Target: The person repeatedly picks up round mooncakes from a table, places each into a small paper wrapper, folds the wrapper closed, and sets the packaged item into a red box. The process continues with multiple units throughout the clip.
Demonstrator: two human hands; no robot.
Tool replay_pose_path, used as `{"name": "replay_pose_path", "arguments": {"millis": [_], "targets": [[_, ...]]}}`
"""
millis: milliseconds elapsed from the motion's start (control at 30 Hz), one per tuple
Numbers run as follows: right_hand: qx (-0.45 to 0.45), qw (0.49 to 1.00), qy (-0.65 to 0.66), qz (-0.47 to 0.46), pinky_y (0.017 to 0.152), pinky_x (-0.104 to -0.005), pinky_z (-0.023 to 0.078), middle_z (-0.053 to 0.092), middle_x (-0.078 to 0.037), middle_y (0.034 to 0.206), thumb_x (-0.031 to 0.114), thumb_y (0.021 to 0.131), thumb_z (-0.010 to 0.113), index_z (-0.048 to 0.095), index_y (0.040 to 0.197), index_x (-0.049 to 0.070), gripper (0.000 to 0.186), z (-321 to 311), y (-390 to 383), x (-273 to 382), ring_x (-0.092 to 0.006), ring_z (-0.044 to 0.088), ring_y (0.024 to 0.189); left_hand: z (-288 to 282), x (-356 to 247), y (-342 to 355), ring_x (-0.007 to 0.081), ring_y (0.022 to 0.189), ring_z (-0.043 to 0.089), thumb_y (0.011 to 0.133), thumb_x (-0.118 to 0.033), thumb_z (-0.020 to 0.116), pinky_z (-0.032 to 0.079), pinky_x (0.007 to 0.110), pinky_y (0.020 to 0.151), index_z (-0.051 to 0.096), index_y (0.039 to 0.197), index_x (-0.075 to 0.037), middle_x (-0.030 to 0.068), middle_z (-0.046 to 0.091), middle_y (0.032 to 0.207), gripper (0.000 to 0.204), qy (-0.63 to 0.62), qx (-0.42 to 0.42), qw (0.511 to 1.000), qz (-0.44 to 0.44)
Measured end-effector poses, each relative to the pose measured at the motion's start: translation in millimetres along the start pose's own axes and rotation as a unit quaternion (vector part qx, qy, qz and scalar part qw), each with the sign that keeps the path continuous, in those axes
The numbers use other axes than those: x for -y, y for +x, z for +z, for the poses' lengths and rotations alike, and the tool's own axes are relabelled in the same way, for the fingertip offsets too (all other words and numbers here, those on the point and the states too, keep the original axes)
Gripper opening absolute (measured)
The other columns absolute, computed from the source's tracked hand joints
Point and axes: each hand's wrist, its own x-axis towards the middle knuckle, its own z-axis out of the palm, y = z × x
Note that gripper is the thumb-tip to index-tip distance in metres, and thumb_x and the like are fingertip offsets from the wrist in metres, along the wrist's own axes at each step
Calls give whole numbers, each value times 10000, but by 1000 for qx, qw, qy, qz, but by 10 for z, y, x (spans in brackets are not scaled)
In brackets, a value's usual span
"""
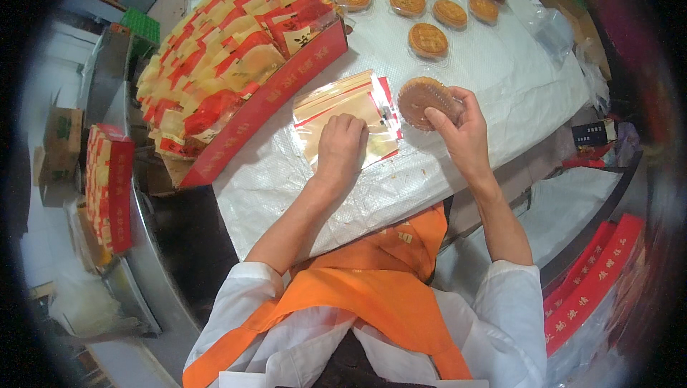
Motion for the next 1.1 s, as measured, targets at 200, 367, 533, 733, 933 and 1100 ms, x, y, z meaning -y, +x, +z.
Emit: {"name": "replay_pose_path", "arguments": {"millis": [200, 367, 533, 733, 933, 1100], "targets": [[-18, 995, -2, 95, 769, -264, 516, 630, -153, 1058, 127, 892, 639, 416, 1213, -44, 426, 54, 74, -106, -149, 613, 920, -1, 56, -85, 357, 878, 544, 816, 20, 584, 459, 427, 770, 526, 913, 23, 193, 569, 944, 114, -57, -57, 997, 9], [10, 991, 35, 132, 755, -254, 513, 633, -124, 1027, 129, 898, 632, 409, 1239, -30, 437, 144, 154, -138, -123, 613, 893, -43, 47, -111, 358, 899, 552, 821, 26, 582, 469, 425, 779, 530, 923, 17, 184, 576, 970, 115, -93, -44, 995, 1], [160, 965, -67, 198, 727, -236, 500, 619, -65, 968, 119, 873, 644, 454, 1199, 7, 394, 133, 267, -120, -87, 588, 844, -55, 54, -105, 351, 902, 555, 815, 26, 595, 471, 411, 769, 542, 931, 12, 174, 580, 976, 128, -102, -50, 993, 3], [250, 941, -44, 225, 721, -219, 486, 606, -19, 963, 130, 857, 656, 495, 1141, 30, 342, 55, 416, -94, -77, 574, 843, -116, 61, -103, 359, 944, 562, 809, 38, 603, 472, 407, 807, 557, 971, 15, 180, 579, 1035, 170, -138, -58, 988, 29], [221, 938, 23, 266, 706, -222, 502, 614, -16, 986, 146, 851, 663, 508, 1158, 45, 359, 54, 448, -177, -77, 589, 861, -150, 58, -96, 375, 1028, 548, 797, 30, 596, 456, 410, 887, 531, 952, 33, 208, 546, 1116, 168, -195, -50, 978, 50], [244, 928, -48, 279, 703, -219, 507, 622, -35, 977, 156, 844, 673, 499, 1170, 39, 387, 80, 419, -226, -81, 602, 838, -123, 44, -70, 395, 1045, 528, 778, 27, 591, 439, 436, 905, 502, 902, 42, 224, 526, 1132, 154, -216, -56, 972, 79]]}}
